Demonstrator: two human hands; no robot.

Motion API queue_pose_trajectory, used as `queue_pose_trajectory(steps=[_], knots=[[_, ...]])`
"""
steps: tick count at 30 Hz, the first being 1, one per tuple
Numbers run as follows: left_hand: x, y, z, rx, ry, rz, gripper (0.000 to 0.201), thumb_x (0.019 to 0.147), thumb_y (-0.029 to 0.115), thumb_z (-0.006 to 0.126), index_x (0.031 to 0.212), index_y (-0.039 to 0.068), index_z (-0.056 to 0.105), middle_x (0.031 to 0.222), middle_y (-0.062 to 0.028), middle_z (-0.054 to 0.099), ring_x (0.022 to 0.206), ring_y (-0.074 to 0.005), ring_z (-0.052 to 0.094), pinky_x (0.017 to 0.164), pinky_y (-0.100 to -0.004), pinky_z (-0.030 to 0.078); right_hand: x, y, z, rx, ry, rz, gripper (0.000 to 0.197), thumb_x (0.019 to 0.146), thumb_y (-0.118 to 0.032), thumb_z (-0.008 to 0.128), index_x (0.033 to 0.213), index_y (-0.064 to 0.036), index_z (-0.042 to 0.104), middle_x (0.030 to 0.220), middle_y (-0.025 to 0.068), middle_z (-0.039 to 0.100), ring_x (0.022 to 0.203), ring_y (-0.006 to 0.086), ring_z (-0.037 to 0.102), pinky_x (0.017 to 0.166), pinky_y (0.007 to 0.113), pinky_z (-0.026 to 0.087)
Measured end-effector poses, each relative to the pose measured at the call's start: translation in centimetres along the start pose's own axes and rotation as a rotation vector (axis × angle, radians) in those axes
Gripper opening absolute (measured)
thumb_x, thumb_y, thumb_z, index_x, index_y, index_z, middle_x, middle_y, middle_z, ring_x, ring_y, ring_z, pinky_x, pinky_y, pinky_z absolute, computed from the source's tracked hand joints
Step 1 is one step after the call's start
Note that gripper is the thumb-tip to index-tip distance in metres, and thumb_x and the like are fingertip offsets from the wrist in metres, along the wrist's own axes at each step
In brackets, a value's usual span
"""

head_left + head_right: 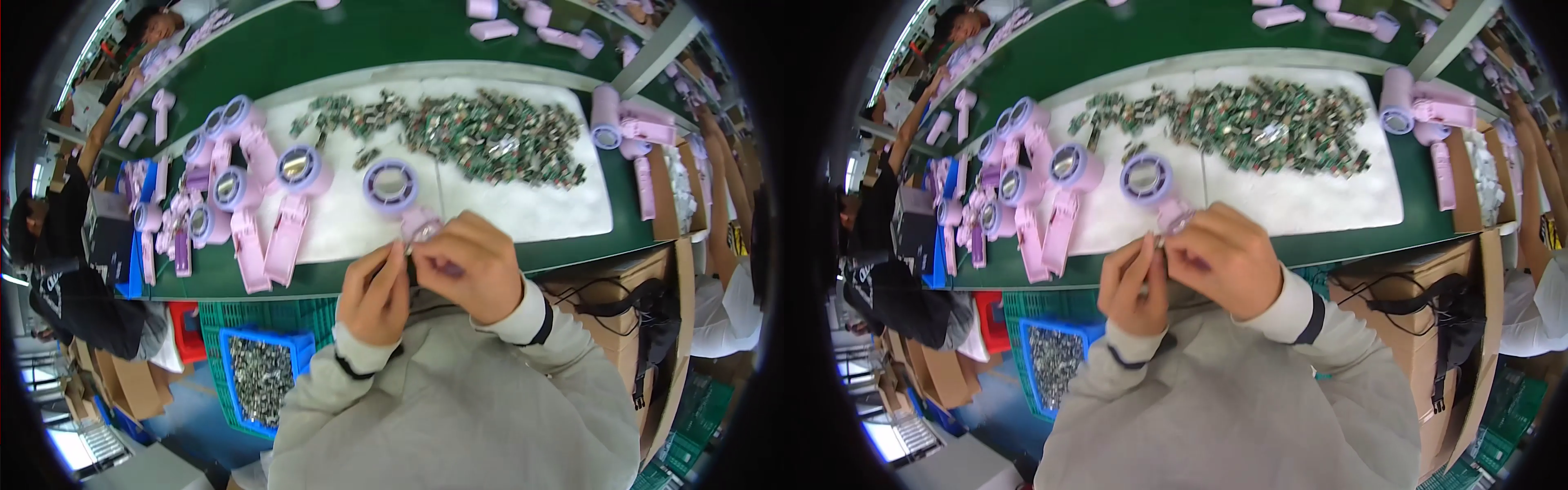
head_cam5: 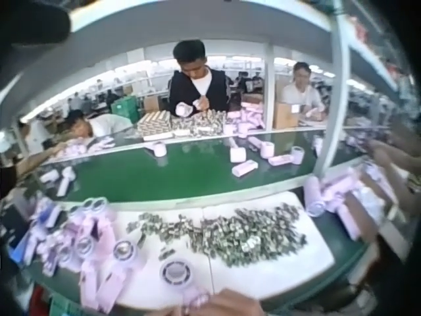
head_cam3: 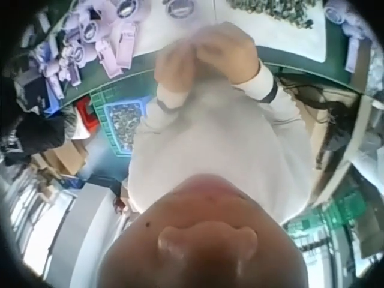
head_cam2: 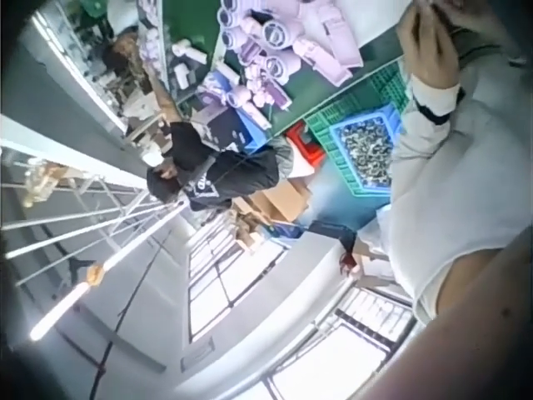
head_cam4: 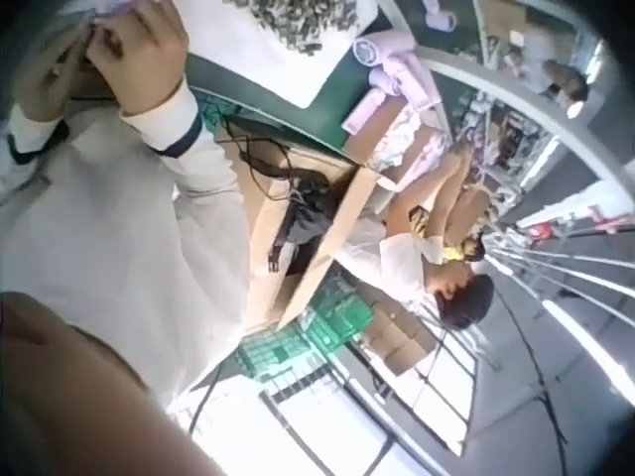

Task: Assembling small electronic components into plastic handheld fan housings on a factory production line.

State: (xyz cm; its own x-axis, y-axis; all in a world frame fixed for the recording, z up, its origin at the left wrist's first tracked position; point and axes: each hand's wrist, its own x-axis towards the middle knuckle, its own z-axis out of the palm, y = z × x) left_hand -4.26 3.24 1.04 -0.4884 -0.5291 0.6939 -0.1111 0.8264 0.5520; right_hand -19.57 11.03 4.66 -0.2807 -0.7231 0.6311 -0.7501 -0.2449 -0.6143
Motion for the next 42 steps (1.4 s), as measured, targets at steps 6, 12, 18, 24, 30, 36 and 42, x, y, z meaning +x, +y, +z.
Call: queue_pose_trajectory(steps=[6, 12, 18, 24, 30, 36, 42], knots=[[5.5, 0.4, -4.3, -0.052, -0.033, -0.022, 0.034, 0.091, -0.006, 0.064, 0.125, -0.004, 0.066, 0.124, -0.0241, 0.062, 0.112, -0.0389, 0.063, 0.100, -0.0428, 0.049, 3.6, -0.1, -5.3, 0.178, -0.303, 0.241, 0.015, 0.081, -0.004, 0.077, 0.095, -0.0044, 0.072, 0.080, 0.0045, 0.064, 0.068, 0.0157, 0.058, 0.061, 0.029, 0.047], [9.1, -0.9, -0.1, 0.122, -0.185, -0.105, 0.037, 0.093, -0.004, 0.059, 0.130, -0.002, 0.061, 0.132, -0.0261, 0.056, 0.123, -0.0432, 0.054, 0.107, -0.0486, 0.043, 11.7, 3.7, -10.1, 0.483, -0.514, 0.468, 0.014, 0.091, -0.013, 0.070, 0.100, -0.0018, 0.071, 0.092, 0.0037, 0.070, 0.083, 0.0104, 0.062, 0.074, 0.027, 0.050], [7.8, -3.7, 4.0, 0.327, -0.272, 0.010, 0.042, 0.092, -0.006, 0.058, 0.134, 0.000, 0.058, 0.139, -0.0258, 0.051, 0.128, -0.0448, 0.049, 0.109, -0.0500, 0.041, 22.0, 12.7, -11.1, 0.178, -0.347, 0.326, 0.019, 0.092, -0.015, 0.068, 0.103, -0.0003, 0.072, 0.095, 0.0055, 0.073, 0.087, 0.0128, 0.066, 0.080, 0.029, 0.053], [6.9, -3.8, 3.1, 0.039, -0.315, -0.192, 0.039, 0.091, -0.006, 0.061, 0.129, 0.000, 0.063, 0.135, -0.0230, 0.057, 0.125, -0.0429, 0.054, 0.105, -0.0471, 0.045, 24.3, 20.2, -5.0, -0.142, -0.191, 0.218, 0.021, 0.087, -0.024, 0.072, 0.097, -0.0069, 0.077, 0.089, 0.0121, 0.076, 0.084, 0.0261, 0.073, 0.079, 0.037, 0.057], [7.0, -3.3, 1.7, -0.051, -0.226, -0.312, 0.035, 0.091, -0.005, 0.062, 0.126, -0.001, 0.064, 0.126, -0.0216, 0.062, 0.120, -0.0406, 0.057, 0.103, -0.0452, 0.047, 25.1, 25.4, -13.1, -1.119, -0.390, 0.667, 0.041, 0.087, -0.037, 0.065, 0.110, -0.0052, 0.075, 0.110, 0.0167, 0.074, 0.098, 0.0353, 0.073, 0.085, 0.047, 0.058], [6.8, -3.9, 2.0, 0.042, -0.210, -0.209, 0.041, 0.087, -0.005, 0.065, 0.128, 0.000, 0.064, 0.120, -0.0201, 0.063, 0.114, -0.0384, 0.059, 0.098, -0.0457, 0.048, 19.1, 35.4, -21.9, -0.748, -0.062, 1.173, 0.034, 0.100, -0.025, 0.051, 0.124, -0.0100, 0.069, 0.130, 0.0167, 0.067, 0.115, 0.0340, 0.067, 0.094, 0.042, 0.057], [6.2, -3.4, 1.0, -0.002, -0.306, -0.233, 0.043, 0.086, -0.005, 0.065, 0.129, 0.000, 0.064, 0.115, -0.0193, 0.063, 0.111, -0.0372, 0.059, 0.094, -0.0454, 0.048, 16.0, 37.7, -26.9, -0.394, -0.032, 1.024, 0.012, 0.098, -0.019, 0.053, 0.099, -0.0113, 0.062, 0.092, 0.0096, 0.061, 0.078, 0.0262, 0.059, 0.065, 0.038, 0.046]])
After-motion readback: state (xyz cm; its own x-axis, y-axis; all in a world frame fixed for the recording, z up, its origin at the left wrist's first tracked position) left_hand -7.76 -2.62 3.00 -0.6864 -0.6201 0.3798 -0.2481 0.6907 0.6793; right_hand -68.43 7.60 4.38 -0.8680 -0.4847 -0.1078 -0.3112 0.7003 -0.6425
